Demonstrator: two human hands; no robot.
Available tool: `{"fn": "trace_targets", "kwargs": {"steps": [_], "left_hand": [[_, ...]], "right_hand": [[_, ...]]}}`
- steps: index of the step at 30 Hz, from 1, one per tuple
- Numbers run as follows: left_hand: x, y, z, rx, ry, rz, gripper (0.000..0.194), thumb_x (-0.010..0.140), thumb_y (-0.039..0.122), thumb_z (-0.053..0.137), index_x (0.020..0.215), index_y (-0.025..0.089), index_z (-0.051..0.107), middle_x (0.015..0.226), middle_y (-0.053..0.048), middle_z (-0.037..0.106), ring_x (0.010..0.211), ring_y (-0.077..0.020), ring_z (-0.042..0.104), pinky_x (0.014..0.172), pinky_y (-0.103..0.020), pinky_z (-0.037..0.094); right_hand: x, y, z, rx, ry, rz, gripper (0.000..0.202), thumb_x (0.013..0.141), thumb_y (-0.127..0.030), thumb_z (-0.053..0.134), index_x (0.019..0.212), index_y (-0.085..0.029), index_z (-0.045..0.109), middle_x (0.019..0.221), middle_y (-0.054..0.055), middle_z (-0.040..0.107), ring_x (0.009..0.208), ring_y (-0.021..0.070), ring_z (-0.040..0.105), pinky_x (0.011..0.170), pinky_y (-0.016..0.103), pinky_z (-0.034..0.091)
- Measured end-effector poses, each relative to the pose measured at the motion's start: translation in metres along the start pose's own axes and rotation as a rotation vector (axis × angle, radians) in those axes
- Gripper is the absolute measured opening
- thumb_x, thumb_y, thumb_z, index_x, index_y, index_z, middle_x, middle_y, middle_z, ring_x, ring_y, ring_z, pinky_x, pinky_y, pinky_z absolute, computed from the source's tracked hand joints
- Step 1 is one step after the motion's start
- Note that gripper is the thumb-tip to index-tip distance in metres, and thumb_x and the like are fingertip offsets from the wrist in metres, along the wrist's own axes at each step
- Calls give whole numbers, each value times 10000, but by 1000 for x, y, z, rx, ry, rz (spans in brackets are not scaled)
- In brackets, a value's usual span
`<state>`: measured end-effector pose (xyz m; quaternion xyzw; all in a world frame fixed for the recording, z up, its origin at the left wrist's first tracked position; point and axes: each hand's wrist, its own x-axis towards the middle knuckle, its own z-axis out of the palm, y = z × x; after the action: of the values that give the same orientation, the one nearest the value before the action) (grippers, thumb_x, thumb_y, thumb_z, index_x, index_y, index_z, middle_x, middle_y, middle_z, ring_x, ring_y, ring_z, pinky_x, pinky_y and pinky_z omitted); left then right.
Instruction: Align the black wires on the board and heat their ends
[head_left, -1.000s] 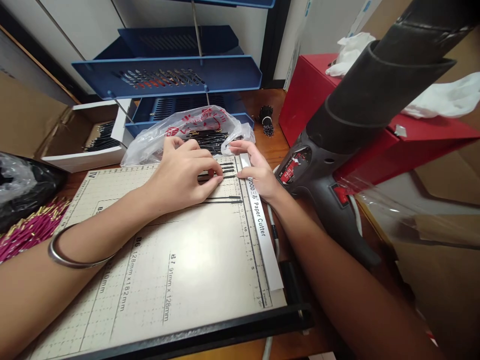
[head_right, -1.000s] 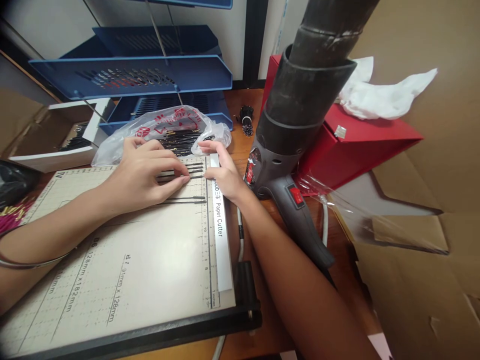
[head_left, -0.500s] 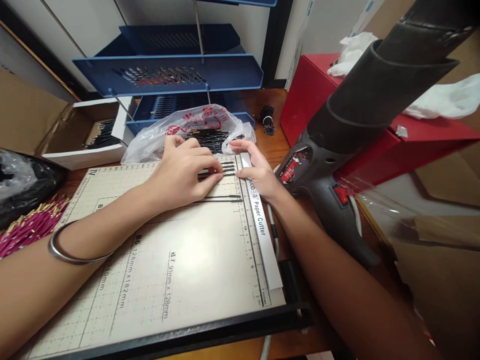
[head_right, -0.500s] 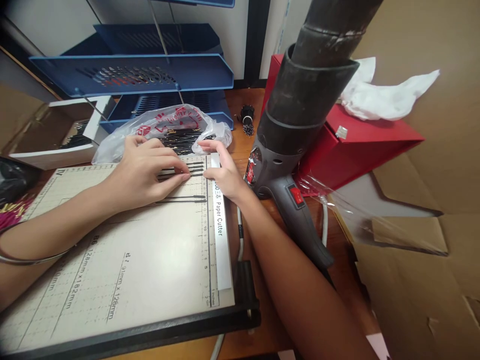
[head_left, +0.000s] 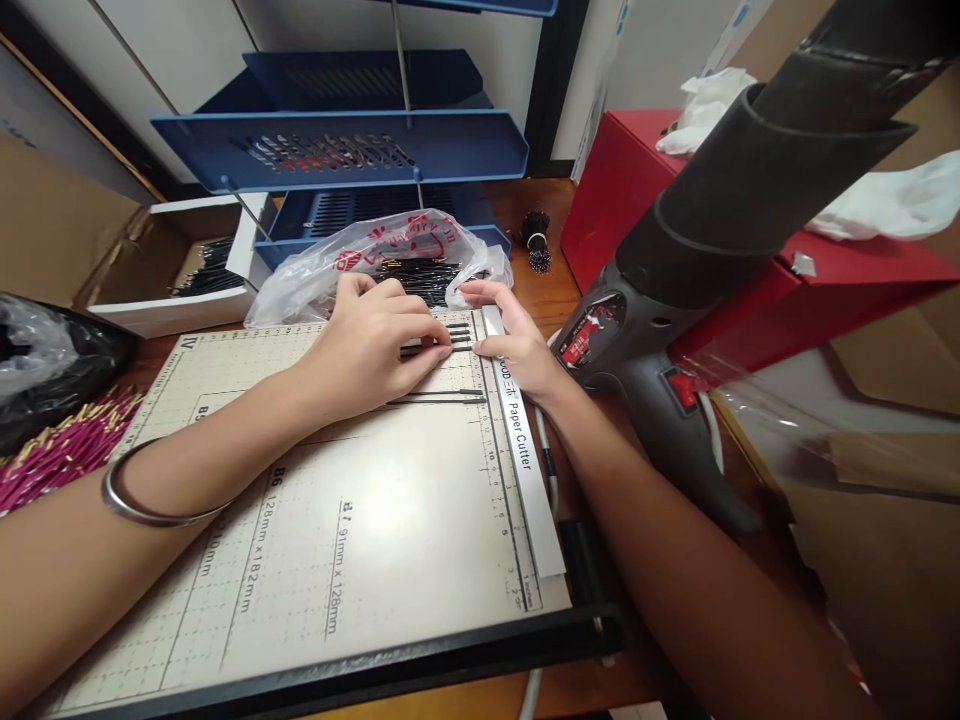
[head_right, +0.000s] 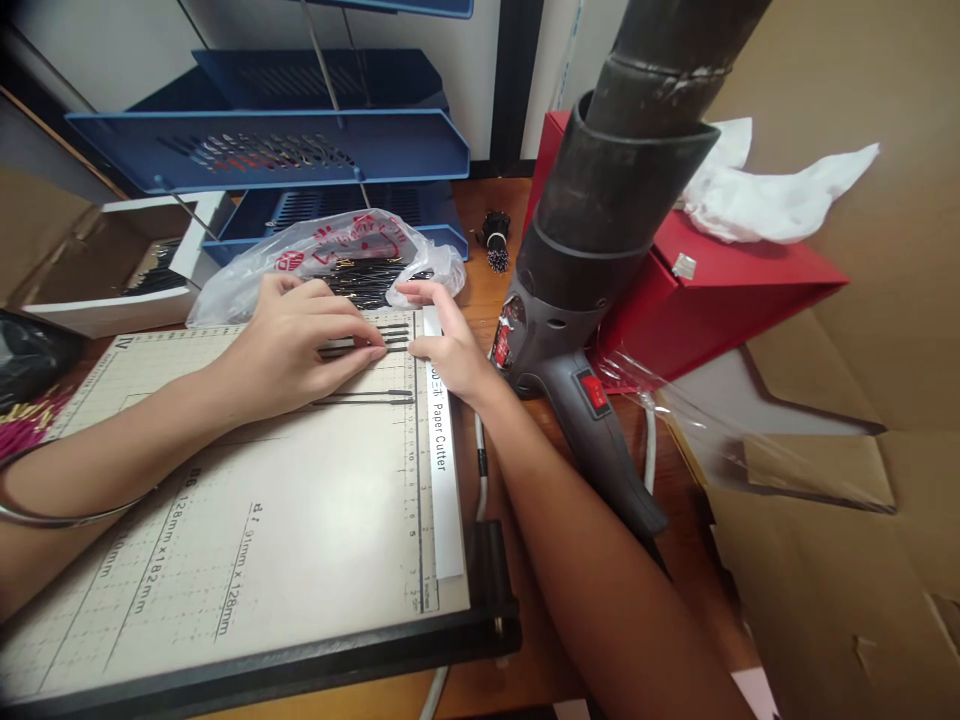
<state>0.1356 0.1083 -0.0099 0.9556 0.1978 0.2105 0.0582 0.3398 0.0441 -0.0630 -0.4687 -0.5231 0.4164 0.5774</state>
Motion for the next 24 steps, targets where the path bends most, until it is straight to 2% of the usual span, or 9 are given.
{"fn": "trace_targets", "kwargs": {"steps": [6, 24], "left_hand": [[0, -1, 1, 10, 5, 11, 274, 1024, 385, 608, 868, 245, 785, 829, -43, 789, 856, -248, 609, 931, -501, 343], [-1, -2, 2, 6, 25, 27, 275, 1010, 382, 599, 881, 249, 802, 797, -46, 772, 843, -249, 597, 926, -490, 338]], "right_hand": [[0, 1, -1, -21, -11, -11, 632, 577, -252, 628, 1205, -256, 559, 1414, 84, 606, 1425, 288, 499, 1338, 480, 322], [2, 1, 1, -3, 0, 16, 618, 568, -260, 618, 1183, -251, 564, 1341, 84, 617, 1391, 301, 507, 1311, 520, 363]]}}
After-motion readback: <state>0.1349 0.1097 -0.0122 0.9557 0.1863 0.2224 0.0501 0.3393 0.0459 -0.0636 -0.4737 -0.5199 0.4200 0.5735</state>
